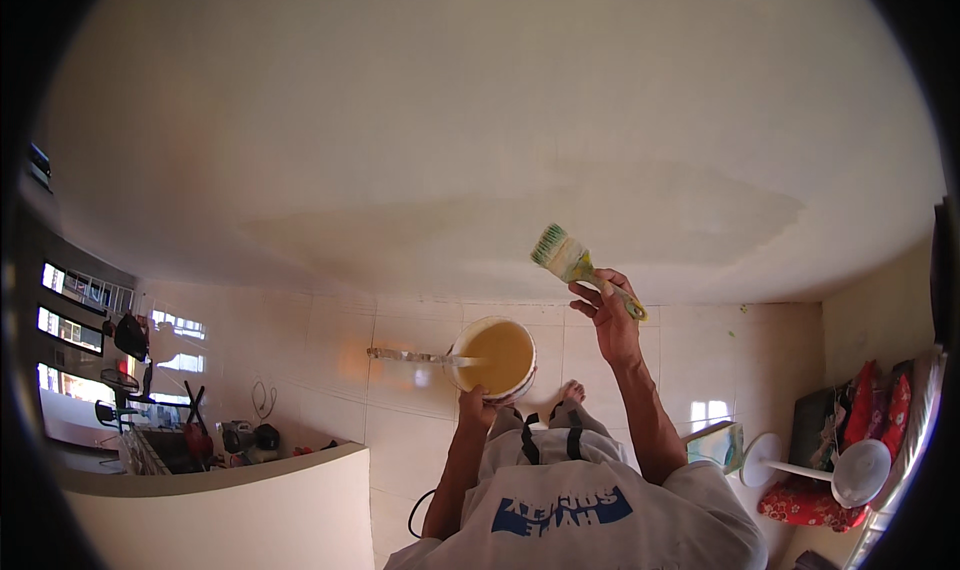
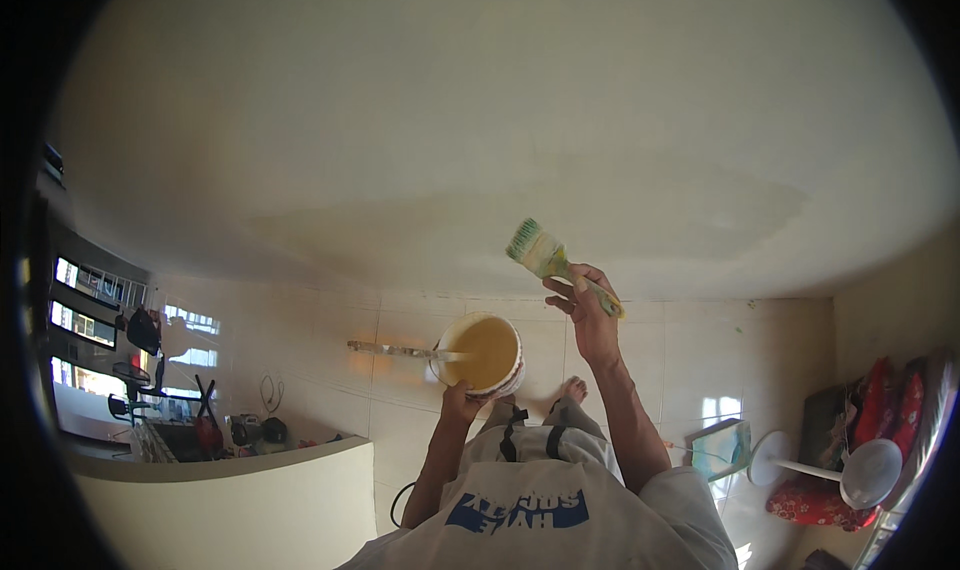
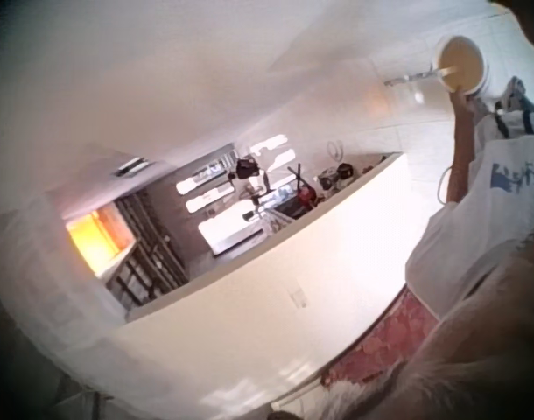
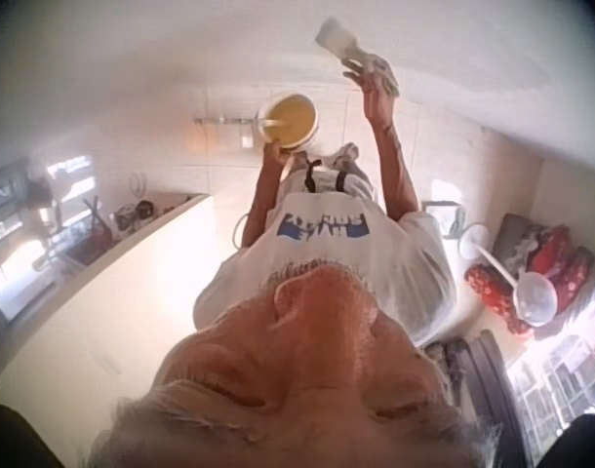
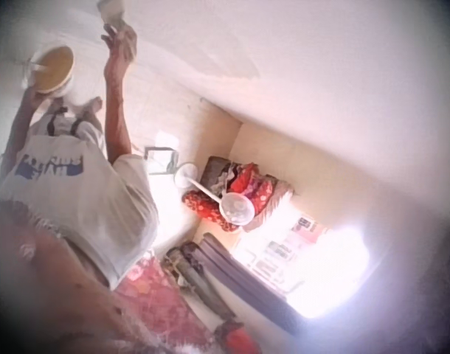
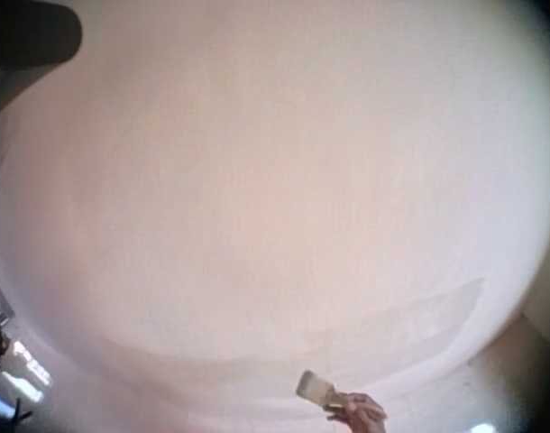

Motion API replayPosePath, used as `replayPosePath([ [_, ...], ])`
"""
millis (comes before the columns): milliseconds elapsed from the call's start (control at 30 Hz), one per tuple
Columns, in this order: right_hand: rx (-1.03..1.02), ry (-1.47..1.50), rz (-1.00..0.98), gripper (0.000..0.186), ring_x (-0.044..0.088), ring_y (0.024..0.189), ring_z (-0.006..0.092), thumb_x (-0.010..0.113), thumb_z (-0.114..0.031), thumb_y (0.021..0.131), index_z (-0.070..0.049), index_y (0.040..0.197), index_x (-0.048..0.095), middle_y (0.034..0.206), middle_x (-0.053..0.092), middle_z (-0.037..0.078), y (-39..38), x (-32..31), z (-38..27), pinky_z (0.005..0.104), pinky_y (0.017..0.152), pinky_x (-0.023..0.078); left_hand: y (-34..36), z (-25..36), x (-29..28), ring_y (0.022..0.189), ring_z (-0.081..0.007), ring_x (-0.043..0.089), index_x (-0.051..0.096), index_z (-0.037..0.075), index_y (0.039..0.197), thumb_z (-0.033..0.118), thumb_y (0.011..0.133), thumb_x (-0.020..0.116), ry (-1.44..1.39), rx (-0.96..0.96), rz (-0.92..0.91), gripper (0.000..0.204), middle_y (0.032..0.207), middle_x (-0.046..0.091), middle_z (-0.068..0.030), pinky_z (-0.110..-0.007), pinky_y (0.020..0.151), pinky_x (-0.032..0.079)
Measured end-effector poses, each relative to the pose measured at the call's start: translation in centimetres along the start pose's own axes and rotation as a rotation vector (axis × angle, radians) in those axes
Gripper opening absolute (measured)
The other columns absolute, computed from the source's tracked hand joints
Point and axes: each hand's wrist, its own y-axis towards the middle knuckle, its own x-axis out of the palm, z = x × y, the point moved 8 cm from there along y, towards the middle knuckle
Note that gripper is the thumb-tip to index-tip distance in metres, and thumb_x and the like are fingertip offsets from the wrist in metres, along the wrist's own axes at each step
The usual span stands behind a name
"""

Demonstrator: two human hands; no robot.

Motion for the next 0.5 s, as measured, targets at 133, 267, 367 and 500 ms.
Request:
replayPosePath([
  [133, -0.212, -0.34, 0.03, 0.035, 0.066, 0.118, 0.0268, 0.059, -0.025, 0.104, 0.001, 0.128, 0.06, 0.133, 0.063, 0.015, 2.5, 3.4, -3.4, 0.0375, 0.094, 0.053, 1.2, 0.7, -2.3, 0.121, -0.0426, 0.061, 0.04, 0.0, 0.144, -0.002, 0.085, 0.051, 0.021, -0.063, -0.025, 0.06, 0.133, 0.056, -0.0241, -0.061, 0.095, 0.058],
  [267, -0.402, -0.572, 0.065, 0.026, 0.06, 0.122, 0.0229, 0.059, -0.016, 0.103, -0.003, 0.126, 0.064, 0.136, 0.063, 0.013, 4.9, 5.1, -3.6, 0.0342, 0.097, 0.049, 1.1, 2.6, -1.1, 0.122, -0.0429, 0.061, 0.041, 0.003, 0.144, 0.001, 0.083, 0.054, 0.064, -0.062, -0.073, 0.063, 0.134, 0.055, -0.0241, -0.059, 0.092, 0.059],
  [367, -0.557, -0.7, -0.027, 0.024, 0.06, 0.122, 0.0239, 0.06, -0.006, 0.101, -0.005, 0.125, 0.065, 0.138, 0.061, 0.015, 5.8, 8.0, -3.2, 0.0355, 0.099, 0.048, 2.6, 3.7, -5.3, 0.121, -0.0436, 0.061, 0.039, 0.006, 0.146, 0.0, 0.082, 0.055, 0.315, 0.095, -0.193, 0.066, 0.135, 0.054, -0.0231, -0.06, 0.093, 0.058],
  [500, -0.534, -0.71, -0.045, 0.029, 0.061, 0.123, 0.0252, 0.06, 0.004, 0.097, -0.007, 0.123, 0.066, 0.14, 0.06, 0.015, 6.7, 8.4, -2.7, 0.0355, 0.1, 0.049, 2.2, 4.9, -6.1, 0.12, -0.0441, 0.061, 0.039, 0.009, 0.147, -0.001, 0.082, 0.055, 0.132, -0.064, -0.042, 0.068, 0.136, 0.053, -0.0219, -0.061, 0.093, 0.058],
])
